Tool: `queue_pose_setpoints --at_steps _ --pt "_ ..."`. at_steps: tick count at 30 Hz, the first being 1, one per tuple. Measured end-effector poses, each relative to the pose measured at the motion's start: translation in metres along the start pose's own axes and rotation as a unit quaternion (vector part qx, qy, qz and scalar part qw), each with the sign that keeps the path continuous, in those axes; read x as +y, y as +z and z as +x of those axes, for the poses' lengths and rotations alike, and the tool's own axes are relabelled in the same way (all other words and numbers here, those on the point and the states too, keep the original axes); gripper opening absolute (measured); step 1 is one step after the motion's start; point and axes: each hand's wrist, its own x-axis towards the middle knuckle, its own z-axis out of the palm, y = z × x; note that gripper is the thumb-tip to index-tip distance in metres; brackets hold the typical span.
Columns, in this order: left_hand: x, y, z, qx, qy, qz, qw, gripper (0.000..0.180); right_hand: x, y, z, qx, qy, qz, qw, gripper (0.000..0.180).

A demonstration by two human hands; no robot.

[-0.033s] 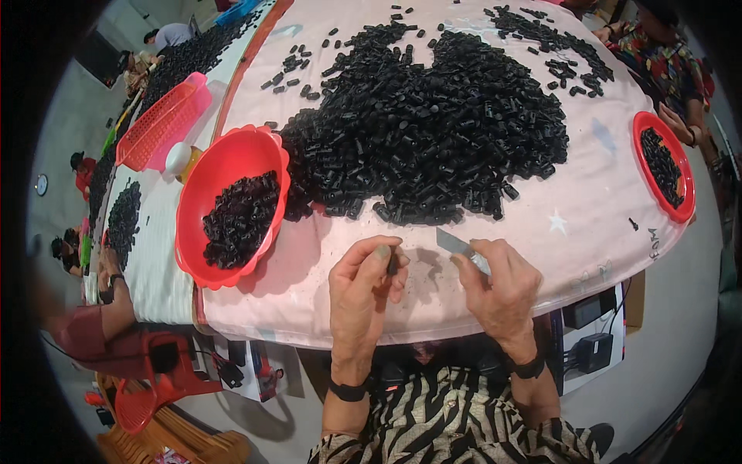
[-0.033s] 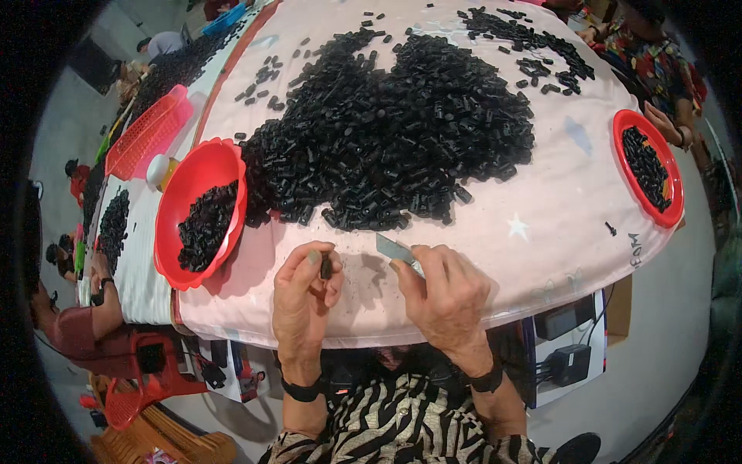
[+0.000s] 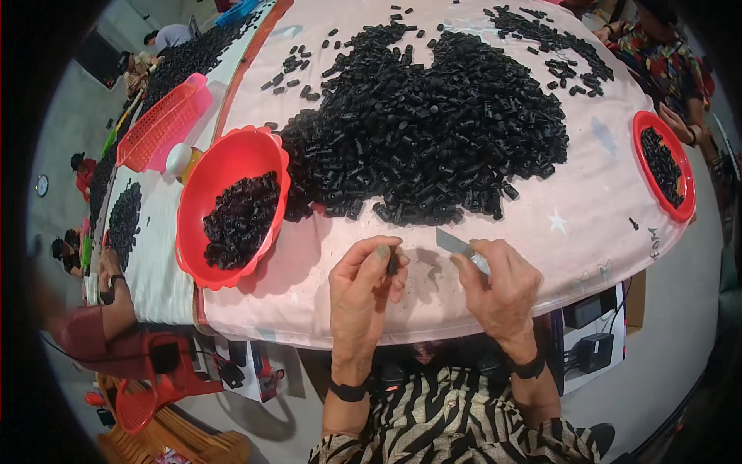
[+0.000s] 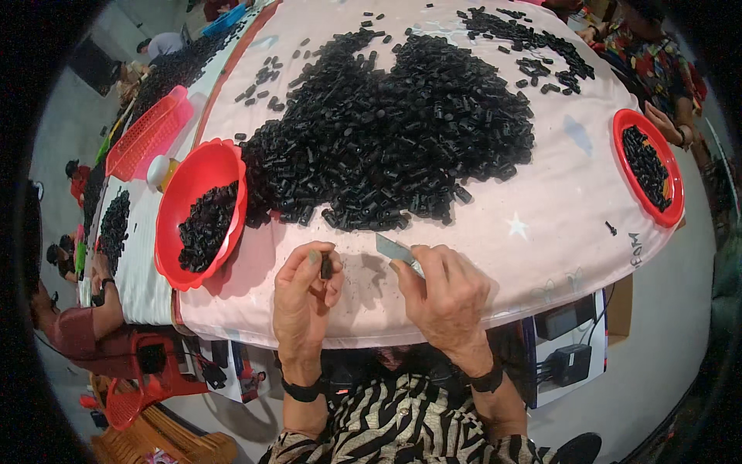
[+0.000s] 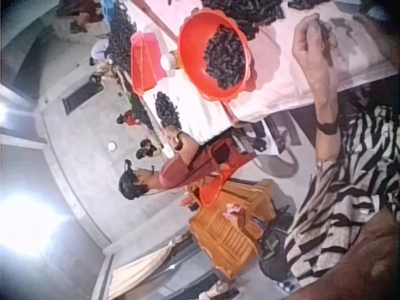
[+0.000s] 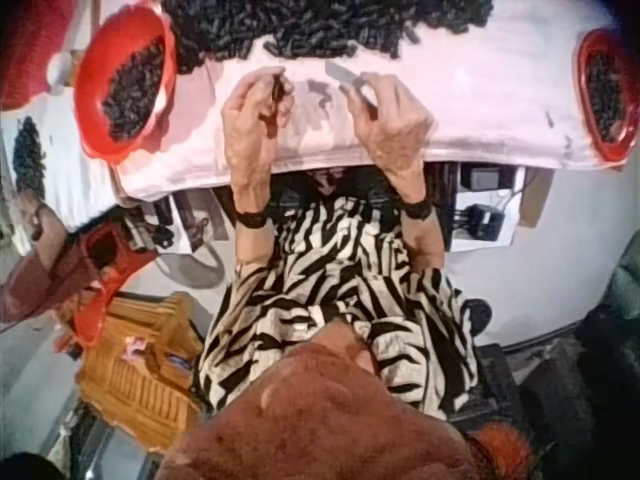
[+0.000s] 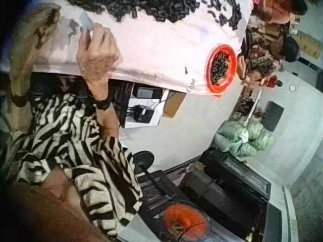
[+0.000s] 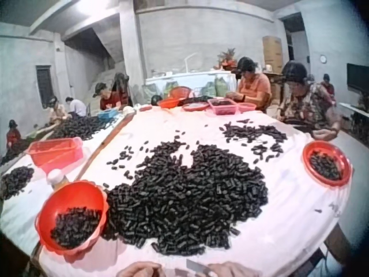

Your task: Trimming excess material from small black plastic shoe components using a metal blade at a workbench.

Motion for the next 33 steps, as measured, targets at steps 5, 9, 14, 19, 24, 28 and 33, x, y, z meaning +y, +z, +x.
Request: queue_pose_setpoints --at_steps 5,9,14,19,24,28,33 --pt "-0.0029 -0.0038 -0.0012 -0.009 -0.001 -0.007 1.0 0.023 0.002 -0.0004 0.0001 0.005 -0.009 0.006 1.0 0.019" --pt "-0.0048 -0.0042 -0.0027 -0.029 0.003 -0.009 1.0 0.025 0.0041 -0.0005 -0.0014 -0.001 -0.007 0.008 1.0 0.02" --pt "-0.005 0.0019 -0.0031 -0.028 0.021 0.018 0.999 0.031 0.0038 -0.0003 -0.0004 0.009 -0.013 0.01 1.0 0.02" --pt "-0.0067 0.0004 -0.0037 -0.025 0.036 0.026 0.999 0.033 0.0052 0.0009 -0.0004 0.016 -0.026 0.008 1.0 0.02" --pt "-0.0063 -0.0001 -0.0025 -0.002 0.042 0.014 0.999 0.031 0.0055 0.0013 -0.0014 0.012 -0.019 0.007 1.0 0.021" --pt "-0.0051 -0.0022 -0.0038 0.011 0.036 0.021 0.999 0.026 0.0052 0.002 -0.0005 0.011 -0.028 0.006 1.0 0.021" --pt "-0.0031 -0.0063 -0.0037 -0.011 0.02 -0.01 1.0 0.024 0.0049 0.0021 -0.0012 0.016 -0.023 0.012 1.0 0.02"
